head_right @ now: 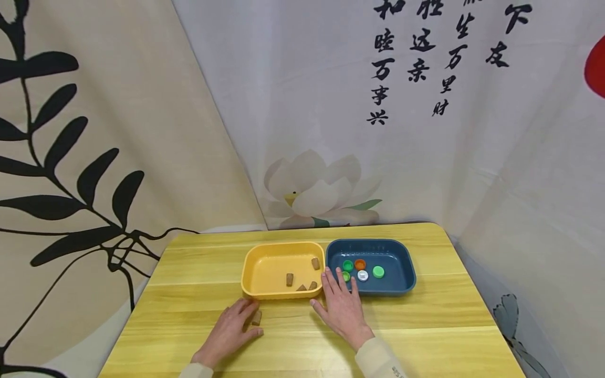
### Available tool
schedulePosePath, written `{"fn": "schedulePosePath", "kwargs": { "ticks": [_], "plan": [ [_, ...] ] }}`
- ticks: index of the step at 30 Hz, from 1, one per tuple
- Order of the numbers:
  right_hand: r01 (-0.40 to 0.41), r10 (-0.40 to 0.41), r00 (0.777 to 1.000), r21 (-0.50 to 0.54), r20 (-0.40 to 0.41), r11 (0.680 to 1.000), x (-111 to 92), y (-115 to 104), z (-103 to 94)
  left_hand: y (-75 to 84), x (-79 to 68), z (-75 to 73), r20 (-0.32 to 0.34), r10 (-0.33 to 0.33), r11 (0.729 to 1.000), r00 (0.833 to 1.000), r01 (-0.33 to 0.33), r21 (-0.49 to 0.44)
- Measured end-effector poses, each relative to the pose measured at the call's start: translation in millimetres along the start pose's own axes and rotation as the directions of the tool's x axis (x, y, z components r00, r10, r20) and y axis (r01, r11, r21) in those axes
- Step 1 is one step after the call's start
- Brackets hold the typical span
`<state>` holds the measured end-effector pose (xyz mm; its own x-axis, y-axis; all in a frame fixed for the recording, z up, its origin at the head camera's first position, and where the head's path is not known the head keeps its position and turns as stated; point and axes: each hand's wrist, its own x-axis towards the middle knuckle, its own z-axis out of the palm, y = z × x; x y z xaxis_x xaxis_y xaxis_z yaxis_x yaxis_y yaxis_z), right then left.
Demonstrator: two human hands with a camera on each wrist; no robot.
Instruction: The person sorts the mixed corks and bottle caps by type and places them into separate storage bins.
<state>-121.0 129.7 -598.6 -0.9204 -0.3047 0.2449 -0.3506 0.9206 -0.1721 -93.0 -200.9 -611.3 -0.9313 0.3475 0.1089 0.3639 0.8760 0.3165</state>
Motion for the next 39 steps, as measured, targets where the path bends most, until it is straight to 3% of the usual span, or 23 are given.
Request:
{"fn": "schedulePosePath", "kwargs": {
  "ticks": [5, 14, 18, 27, 33, 39],
  "plan": [
    [0.007, -0.007, 1.0, -0.002, -0.011, 1.0, 0.4, -0.6, -0.2, -0.4, -0.3, -0.2, -0.024, 0.031, 0.999, 0.999, -0.031, 0.021],
    [0.013, -0.013, 1.0, -0.01, -0.017, 1.0, 0.1, -0.6, 0.1, 2.2, -2.7, -4.7, -0.019, 0.032, 0.999, 0.999, -0.031, 0.018],
    [0.012, -0.012, 1.0, -0.01, -0.018, 1.0, 0.0, -0.7, 0.4, -0.3, -5.5, -6.5, -0.053, 0.044, 0.999, 0.998, -0.044, 0.012],
    [0.003, -0.003, 1.0, -0.007, -0.015, 1.0, -0.4, 0.1, 3.3, -8.2, -12.3, -31.4, -0.145, 0.006, 1.0, 0.989, -0.002, 0.027],
    [0.005, -0.006, 1.0, -0.005, -0.016, 1.0, 0.7, 0.0, 1.9, -6.4, -8.4, -49.5, -0.253, 0.046, 0.997, 0.966, -0.03, 0.067],
    [0.004, -0.004, 1.0, -0.015, -0.007, 1.0, 1.6, -0.1, 1.8, 5.8, 13.5, -60.5, -0.312, 0.124, 0.992, 0.942, -0.109, 0.065]
  ]
}}
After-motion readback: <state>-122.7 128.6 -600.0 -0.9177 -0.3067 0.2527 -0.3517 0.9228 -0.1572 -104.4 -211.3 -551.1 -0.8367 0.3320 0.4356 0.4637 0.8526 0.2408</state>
